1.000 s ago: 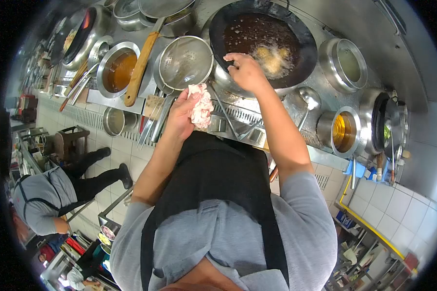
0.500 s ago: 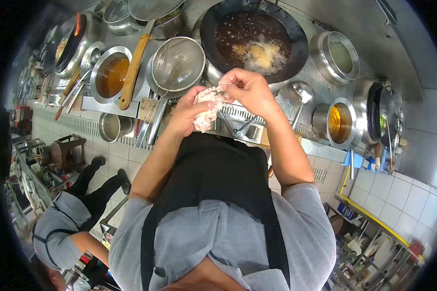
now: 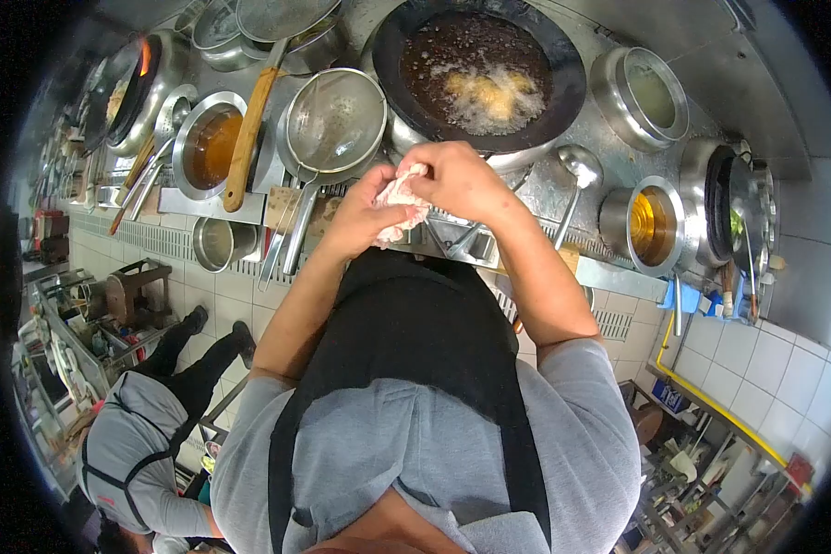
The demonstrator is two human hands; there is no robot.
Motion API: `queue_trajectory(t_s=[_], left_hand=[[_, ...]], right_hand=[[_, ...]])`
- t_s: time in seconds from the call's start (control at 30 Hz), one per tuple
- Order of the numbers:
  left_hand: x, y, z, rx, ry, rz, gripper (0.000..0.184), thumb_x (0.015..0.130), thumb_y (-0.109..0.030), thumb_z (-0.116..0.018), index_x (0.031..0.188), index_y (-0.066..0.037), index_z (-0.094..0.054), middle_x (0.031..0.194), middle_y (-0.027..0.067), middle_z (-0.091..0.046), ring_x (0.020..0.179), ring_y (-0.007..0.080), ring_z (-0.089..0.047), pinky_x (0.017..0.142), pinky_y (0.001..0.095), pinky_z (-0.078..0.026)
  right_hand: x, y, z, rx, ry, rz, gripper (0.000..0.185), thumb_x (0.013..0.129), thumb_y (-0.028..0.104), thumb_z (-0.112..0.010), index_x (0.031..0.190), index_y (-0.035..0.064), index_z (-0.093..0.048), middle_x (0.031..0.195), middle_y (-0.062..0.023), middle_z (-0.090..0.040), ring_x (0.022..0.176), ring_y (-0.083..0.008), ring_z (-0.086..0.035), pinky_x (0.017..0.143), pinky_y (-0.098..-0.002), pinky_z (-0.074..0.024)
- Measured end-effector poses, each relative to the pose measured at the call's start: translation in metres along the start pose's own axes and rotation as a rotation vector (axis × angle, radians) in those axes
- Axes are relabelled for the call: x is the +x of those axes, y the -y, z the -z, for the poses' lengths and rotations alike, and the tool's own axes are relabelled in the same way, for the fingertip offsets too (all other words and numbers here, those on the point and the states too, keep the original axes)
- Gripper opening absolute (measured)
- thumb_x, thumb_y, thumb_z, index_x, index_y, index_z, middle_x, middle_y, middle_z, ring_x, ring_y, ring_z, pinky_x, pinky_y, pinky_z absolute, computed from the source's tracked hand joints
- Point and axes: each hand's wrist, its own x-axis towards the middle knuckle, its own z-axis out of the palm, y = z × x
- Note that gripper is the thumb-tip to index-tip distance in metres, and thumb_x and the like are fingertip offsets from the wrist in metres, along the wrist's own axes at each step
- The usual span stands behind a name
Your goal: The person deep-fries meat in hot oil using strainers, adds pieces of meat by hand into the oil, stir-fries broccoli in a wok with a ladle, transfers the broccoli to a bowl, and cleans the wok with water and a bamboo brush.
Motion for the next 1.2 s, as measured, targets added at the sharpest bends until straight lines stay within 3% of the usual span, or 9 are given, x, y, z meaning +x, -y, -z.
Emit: queue_trajectory(t_s=[0.03,0.13,0.23,0.37,0.47,0.77,1.03,1.17,1.2], left_hand=[[0.000,-0.002,0.002,-0.066,0.022,0.090,0.052,0.085,-0.006,-0.077,0.130,0.001,-0.053,0.112,0.0082,-0.066,0.100,0.0122,-0.064,0.084,0.0271,-0.052],[0.002,0.002,0.001,-0.092,0.003,-0.086,0.039,0.088,-0.005,-0.074,0.123,0.000,-0.058,0.106,0.0066,-0.067,0.096,0.0107,-0.064,0.081,0.0262,-0.052],[0.007,0.015,0.008,-0.104,-0.018,-0.102,0.036,0.088,-0.003,-0.073,0.122,0.000,-0.059,0.109,0.0059,-0.067,0.096,0.0099,-0.064,0.081,0.0251,-0.052],[-0.001,-0.002,0.000,-0.285,0.004,-0.069,0.036,0.091,-0.003,-0.071,0.125,0.000,-0.060,0.112,0.0052,-0.067,0.099,0.0098,-0.063,0.084,0.0253,-0.052],[0.006,-0.006,-0.015,-0.360,0.000,-0.141,0.034,0.095,-0.006,-0.070,0.127,0.000,-0.061,0.112,0.0053,-0.068,0.098,0.0095,-0.063,0.084,0.0252,-0.052],[0.015,0.017,-0.002,-0.238,-0.162,-0.152,0.018,0.100,-0.011,-0.066,0.114,0.001,-0.066,0.097,0.0033,-0.071,0.083,0.0065,-0.065,0.073,0.0233,-0.054],[-0.008,0.010,0.009,-0.343,-0.253,-0.162,0.019,0.100,-0.011,-0.065,0.115,0.000,-0.066,0.104,0.0042,-0.071,0.088,0.0083,-0.066,0.076,0.0258,-0.055],[-0.012,0.025,0.018,-0.447,-0.277,-0.139,0.022,0.100,-0.013,-0.067,0.116,0.001,-0.066,0.105,0.0047,-0.072,0.090,0.0084,-0.066,0.077,0.0251,-0.055],[-0.014,0.024,0.018,-0.463,-0.288,-0.120,0.022,0.100,-0.012,-0.067,0.116,0.001,-0.067,0.105,0.0045,-0.072,0.090,0.0081,-0.066,0.077,0.0248,-0.055]], right_hand=[[-0.001,-0.002,0.002,0.101,-0.018,-0.020,0.022,0.084,0.008,-0.067,0.105,0.0011,-0.071,0.082,-0.0105,-0.072,0.070,-0.0176,-0.067,0.066,-0.0333,-0.0526],[-0.008,-0.007,0.007,0.405,-0.037,-0.104,0.013,0.093,0.003,-0.063,0.102,0.0003,-0.071,0.086,-0.0016,-0.070,0.071,-0.0050,-0.060,0.062,-0.0249,-0.0497],[-0.014,-0.011,0.016,0.612,-0.215,-0.009,0.013,0.095,0.002,-0.062,0.106,0.0018,-0.069,0.090,-0.0029,-0.071,0.073,-0.0065,-0.061,0.063,-0.0252,-0.0519],[-0.017,-0.022,0.041,0.777,-0.136,-0.053,0.014,0.104,0.014,-0.058,0.112,0.0036,-0.062,0.103,-0.0062,-0.070,0.089,-0.0105,-0.064,0.071,-0.0266,-0.0534],[-0.013,-0.028,0.025,0.857,-0.063,-0.044,0.017,0.105,0.017,-0.056,0.109,0.0022,-0.063,0.098,-0.0065,-0.071,0.083,-0.0131,-0.065,0.072,-0.0275,-0.0552],[-0.017,-0.023,0.018,0.681,-0.143,-0.051,0.016,0.101,0.003,-0.058,0.114,-0.0021,-0.067,0.085,-0.0029,-0.064,0.068,-0.0079,-0.056,0.060,-0.0259,-0.0503],[0.001,-0.054,0.045,0.828,-0.346,-0.234,0.028,0.105,0.021,-0.057,0.111,-0.0025,-0.069,0.079,-0.0050,-0.062,0.070,-0.0117,-0.058,0.064,-0.0277,-0.0516],[0.038,-0.084,0.030,0.350,-0.396,-0.187,0.027,0.100,0.014,-0.057,0.110,-0.0052,-0.073,0.100,-0.0108,-0.074,0.079,-0.0171,-0.066,0.076,-0.0308,-0.0562],[0.046,-0.081,0.031,0.170,-0.305,-0.246,0.028,0.090,0.005,-0.058,0.111,-0.0014,-0.075,0.112,-0.0126,-0.075,0.084,-0.0201,-0.069,0.083,-0.0323,-0.0560]])
